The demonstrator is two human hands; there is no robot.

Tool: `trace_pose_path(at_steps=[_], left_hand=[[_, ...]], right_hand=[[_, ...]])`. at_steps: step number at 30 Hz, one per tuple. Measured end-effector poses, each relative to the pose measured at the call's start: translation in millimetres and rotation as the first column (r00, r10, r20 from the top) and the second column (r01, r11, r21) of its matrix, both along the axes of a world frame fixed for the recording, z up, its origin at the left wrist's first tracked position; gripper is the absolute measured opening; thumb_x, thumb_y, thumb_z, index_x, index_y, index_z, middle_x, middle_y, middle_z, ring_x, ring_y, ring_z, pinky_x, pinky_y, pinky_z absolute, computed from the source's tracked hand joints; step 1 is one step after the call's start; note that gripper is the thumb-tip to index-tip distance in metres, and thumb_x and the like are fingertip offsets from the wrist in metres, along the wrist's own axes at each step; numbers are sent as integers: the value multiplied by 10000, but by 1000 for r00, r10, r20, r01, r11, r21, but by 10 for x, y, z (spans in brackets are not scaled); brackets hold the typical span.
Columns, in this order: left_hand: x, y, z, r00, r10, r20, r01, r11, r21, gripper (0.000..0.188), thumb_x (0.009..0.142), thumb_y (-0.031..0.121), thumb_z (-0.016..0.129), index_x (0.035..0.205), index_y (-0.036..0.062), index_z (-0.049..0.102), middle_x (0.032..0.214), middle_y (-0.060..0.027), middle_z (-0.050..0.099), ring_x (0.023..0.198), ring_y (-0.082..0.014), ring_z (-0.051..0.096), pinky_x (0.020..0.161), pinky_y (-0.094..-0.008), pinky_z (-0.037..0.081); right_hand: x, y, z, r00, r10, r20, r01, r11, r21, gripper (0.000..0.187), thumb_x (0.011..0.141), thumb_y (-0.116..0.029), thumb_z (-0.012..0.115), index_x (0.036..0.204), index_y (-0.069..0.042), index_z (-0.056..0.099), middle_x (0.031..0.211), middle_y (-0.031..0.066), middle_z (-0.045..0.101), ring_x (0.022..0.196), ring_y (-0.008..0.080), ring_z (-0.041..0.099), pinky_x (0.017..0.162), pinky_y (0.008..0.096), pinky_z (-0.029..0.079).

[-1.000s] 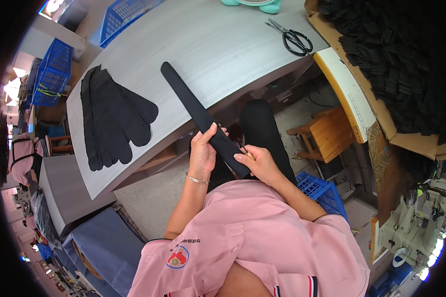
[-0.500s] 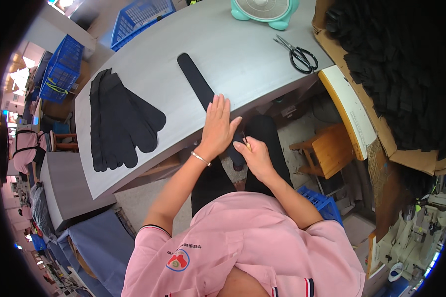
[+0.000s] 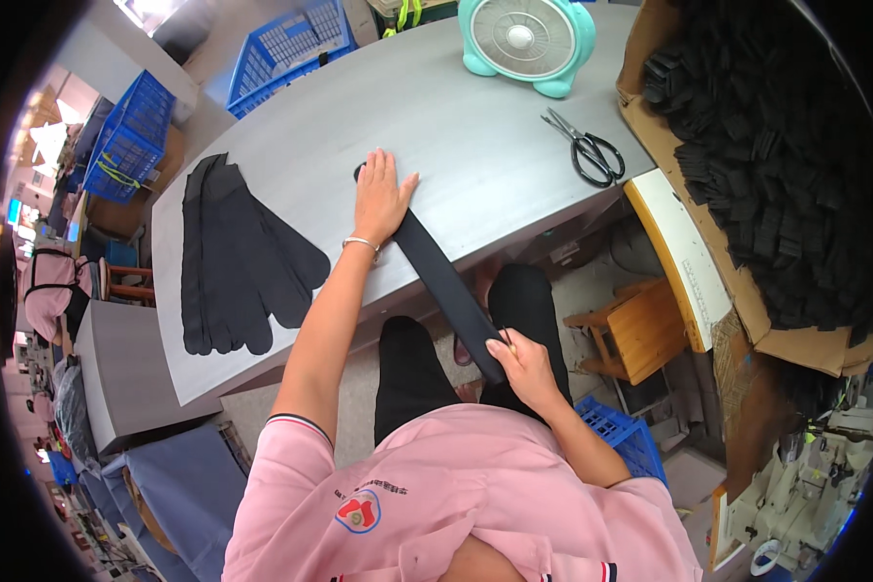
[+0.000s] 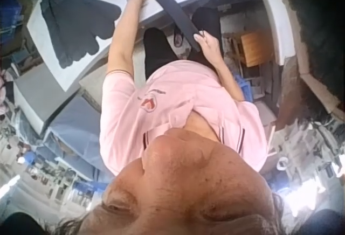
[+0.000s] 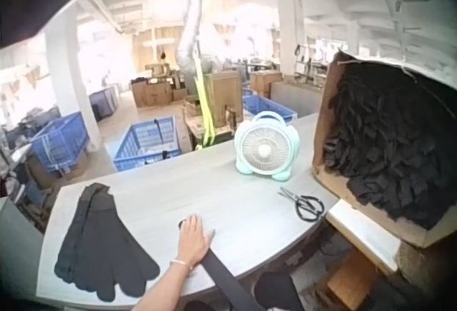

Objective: Inspecting black fabric strips and assembling them into protective sleeves or straps at a workshop bench.

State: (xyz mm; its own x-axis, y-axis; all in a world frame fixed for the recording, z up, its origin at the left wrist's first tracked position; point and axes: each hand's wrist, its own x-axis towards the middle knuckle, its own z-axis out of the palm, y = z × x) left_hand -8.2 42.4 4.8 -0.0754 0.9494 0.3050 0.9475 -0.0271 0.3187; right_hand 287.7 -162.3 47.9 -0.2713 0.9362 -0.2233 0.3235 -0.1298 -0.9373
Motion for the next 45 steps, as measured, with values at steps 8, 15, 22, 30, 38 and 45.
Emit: trace_pose_path(at_steps=[8,15,22,30,38,45], left_hand=[[73,57,-133,953,40,300,-74,992,103,605,1052,392,395,1422,-84,434,1520,-256,393,1460,-382,290,1212,-462,190],[-295,243,-188,999,31,35,-37,981,189,529,1022,365,498,1300,-82,547,1381,-281,528,1329,-413,451,1136,-480,323],[-108,267,-314,1000,-23,-14,25,993,112,591,1019,404,500,1356,-81,509,1445,-263,478,1353,-404,431,1146,-471,311],[-282,-69,-235,984,2,179,-20,995,100,585,1022,358,521,1390,-93,462,1466,-267,451,1406,-370,382,1189,-460,253],[-729,-779,165,989,141,49,-149,966,210,581,908,325,680,1344,-21,512,1477,-277,412,1441,-425,294,1172,-561,195],[-1636,-1487,86,873,375,-310,-339,926,165,599,904,386,663,1269,-74,543,1332,-275,529,1226,-433,480,962,-533,420]], right_hand=[[980,-591,-239,837,-346,424,268,934,235,246,970,-260,626,1051,-29,653,678,188,607,589,295,640,571,383,477],[2196,-1991,-979,617,-559,554,557,807,194,287,965,-242,598,1208,-94,562,956,236,672,919,420,657,750,468,504],[2184,-4496,-1807,213,-878,428,958,101,-269,363,960,-110,595,1306,-25,522,1208,183,612,1014,339,667,745,403,638],[2339,-4652,-2219,277,-719,637,916,-3,-401,398,971,-102,586,1351,-38,486,1205,197,598,980,324,669,685,401,645],[2963,-3919,-3591,384,-470,795,815,577,-53,423,970,-232,600,1315,2,528,1089,186,678,1003,338,673,769,426,549],[1684,-1397,-1749,597,-666,447,660,725,198,406,955,-233,557,1311,-38,558,1279,210,614,1149,360,614,973,401,474]])
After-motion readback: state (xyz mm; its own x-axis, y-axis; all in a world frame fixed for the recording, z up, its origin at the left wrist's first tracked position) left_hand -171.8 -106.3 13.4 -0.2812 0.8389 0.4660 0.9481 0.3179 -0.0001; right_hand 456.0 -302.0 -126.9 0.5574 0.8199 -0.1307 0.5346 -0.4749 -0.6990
